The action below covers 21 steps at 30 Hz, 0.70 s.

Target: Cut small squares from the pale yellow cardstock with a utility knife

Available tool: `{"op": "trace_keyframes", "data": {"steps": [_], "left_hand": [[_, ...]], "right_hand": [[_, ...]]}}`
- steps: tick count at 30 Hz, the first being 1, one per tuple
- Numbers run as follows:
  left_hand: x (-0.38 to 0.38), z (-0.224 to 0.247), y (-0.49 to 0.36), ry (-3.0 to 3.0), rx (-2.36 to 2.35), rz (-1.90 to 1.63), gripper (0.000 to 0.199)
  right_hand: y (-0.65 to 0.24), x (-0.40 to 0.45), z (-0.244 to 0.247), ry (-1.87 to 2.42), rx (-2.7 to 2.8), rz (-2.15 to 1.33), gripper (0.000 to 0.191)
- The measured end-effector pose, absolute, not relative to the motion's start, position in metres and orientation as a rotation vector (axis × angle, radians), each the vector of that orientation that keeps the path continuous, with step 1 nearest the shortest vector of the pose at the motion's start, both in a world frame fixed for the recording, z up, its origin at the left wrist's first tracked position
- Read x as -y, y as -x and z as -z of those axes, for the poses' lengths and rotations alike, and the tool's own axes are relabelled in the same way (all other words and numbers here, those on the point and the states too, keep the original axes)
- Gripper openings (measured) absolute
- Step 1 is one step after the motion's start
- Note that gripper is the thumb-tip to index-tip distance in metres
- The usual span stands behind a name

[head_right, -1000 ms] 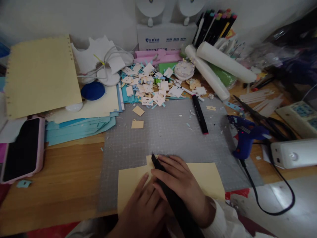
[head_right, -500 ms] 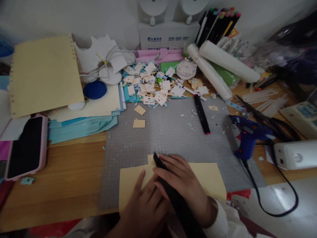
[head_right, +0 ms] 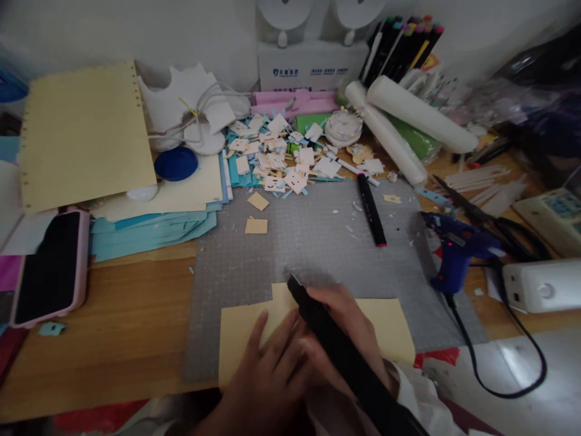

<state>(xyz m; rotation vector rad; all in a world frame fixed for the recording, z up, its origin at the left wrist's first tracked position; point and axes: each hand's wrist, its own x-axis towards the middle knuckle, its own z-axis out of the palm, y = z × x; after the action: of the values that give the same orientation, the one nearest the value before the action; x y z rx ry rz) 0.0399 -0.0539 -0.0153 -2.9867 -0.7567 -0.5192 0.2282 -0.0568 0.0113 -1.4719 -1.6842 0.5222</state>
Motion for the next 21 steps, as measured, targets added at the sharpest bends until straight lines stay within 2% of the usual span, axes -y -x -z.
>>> {"op": "trace_keyframes", "data": {"steps": [8, 21], "left_hand": [[0.055, 0.013, -0.039, 3.003, 0.782, 0.498, 0.040], [0.055, 0.011, -0.038, 3.021, 0.769, 0.464, 0.040]], "right_hand": [[-0.195, 0.040, -0.030, 1.380, 1.395, -1.012, 0.011], [-0.190, 0.035, -0.025, 1.405, 1.319, -1.241, 0.009]]}}
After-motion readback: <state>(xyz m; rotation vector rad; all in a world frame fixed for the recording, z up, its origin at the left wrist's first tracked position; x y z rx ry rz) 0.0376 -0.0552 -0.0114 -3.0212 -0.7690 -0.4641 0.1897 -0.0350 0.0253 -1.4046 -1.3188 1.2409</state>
